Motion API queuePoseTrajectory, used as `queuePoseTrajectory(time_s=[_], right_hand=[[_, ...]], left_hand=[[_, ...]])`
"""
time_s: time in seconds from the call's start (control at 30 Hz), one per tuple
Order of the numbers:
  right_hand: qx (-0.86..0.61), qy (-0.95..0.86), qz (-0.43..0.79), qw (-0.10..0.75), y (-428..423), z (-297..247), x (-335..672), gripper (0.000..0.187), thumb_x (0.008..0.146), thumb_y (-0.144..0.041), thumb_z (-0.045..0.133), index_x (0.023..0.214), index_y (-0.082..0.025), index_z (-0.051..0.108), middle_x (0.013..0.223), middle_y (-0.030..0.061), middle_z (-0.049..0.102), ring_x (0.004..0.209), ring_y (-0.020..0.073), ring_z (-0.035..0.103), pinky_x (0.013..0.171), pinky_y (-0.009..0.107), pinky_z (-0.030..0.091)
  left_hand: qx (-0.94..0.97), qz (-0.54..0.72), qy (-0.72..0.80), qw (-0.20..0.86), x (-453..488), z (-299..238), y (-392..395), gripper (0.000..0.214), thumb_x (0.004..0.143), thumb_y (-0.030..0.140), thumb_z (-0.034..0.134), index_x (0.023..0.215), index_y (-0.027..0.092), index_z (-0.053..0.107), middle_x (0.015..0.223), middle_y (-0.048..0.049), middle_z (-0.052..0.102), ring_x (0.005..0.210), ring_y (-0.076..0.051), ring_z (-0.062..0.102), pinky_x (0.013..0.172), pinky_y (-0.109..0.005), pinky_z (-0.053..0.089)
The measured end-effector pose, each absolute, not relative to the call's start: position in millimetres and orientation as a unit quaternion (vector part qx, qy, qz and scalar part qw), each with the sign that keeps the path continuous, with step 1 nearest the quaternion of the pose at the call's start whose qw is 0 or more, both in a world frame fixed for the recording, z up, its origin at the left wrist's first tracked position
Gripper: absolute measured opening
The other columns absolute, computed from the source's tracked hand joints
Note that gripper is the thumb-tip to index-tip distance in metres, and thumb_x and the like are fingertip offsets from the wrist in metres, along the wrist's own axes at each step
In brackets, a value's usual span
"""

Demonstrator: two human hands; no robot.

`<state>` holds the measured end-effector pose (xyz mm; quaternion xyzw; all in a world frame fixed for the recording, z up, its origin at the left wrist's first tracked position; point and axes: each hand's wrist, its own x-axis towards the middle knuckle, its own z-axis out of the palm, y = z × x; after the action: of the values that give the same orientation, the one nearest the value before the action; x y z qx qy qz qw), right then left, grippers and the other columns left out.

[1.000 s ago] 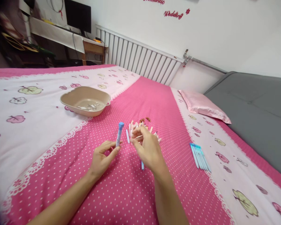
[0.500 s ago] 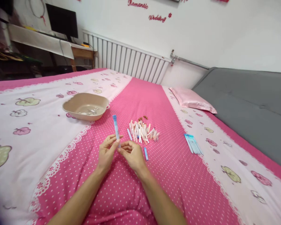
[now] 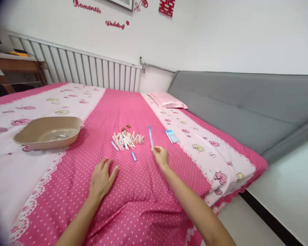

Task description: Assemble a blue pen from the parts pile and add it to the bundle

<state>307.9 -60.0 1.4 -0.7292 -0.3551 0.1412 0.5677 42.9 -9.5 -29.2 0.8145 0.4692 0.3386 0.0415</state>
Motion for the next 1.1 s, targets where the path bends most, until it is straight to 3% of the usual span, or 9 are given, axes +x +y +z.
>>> queuePoseTrajectory(time_s=[0.1,0.27,1.1], right_hand=[[-0.789,-0.310,0.095,0.522,-67.2,-1.0,349.2,0.020,0.075,-0.033,0.065,0.083,-0.016,0.068,0.084,0.0063,0.072,0.084,0.0203,0.067,0.081,0.032,0.050],[-0.858,-0.259,0.072,0.438,-77.7,-1.6,390.2,0.024,0.089,-0.033,0.057,0.102,-0.014,0.062,0.104,0.0059,0.064,0.092,0.0172,0.062,0.082,0.039,0.051],[-0.932,-0.233,0.024,0.278,-34.7,-14.7,422.0,0.028,0.090,-0.034,0.054,0.112,-0.017,0.058,0.112,0.0075,0.060,0.096,0.0185,0.060,0.083,0.039,0.051]], left_hand=[[0.831,0.294,0.471,0.019,38.7,-31.8,-18.1,0.054,0.089,0.046,0.037,0.120,0.007,0.057,0.127,-0.0200,0.055,0.119,-0.032,0.050,0.103,-0.048,0.039],[0.842,0.259,0.473,-0.002,35.8,-30.8,-25.4,0.055,0.090,0.045,0.035,0.123,0.007,0.055,0.130,-0.0190,0.055,0.122,-0.030,0.049,0.105,-0.046,0.037],[0.843,0.249,0.476,-0.006,35.6,-34.0,-25.0,0.056,0.090,0.048,0.034,0.125,0.009,0.055,0.129,-0.0166,0.056,0.123,-0.030,0.049,0.106,-0.047,0.036]])
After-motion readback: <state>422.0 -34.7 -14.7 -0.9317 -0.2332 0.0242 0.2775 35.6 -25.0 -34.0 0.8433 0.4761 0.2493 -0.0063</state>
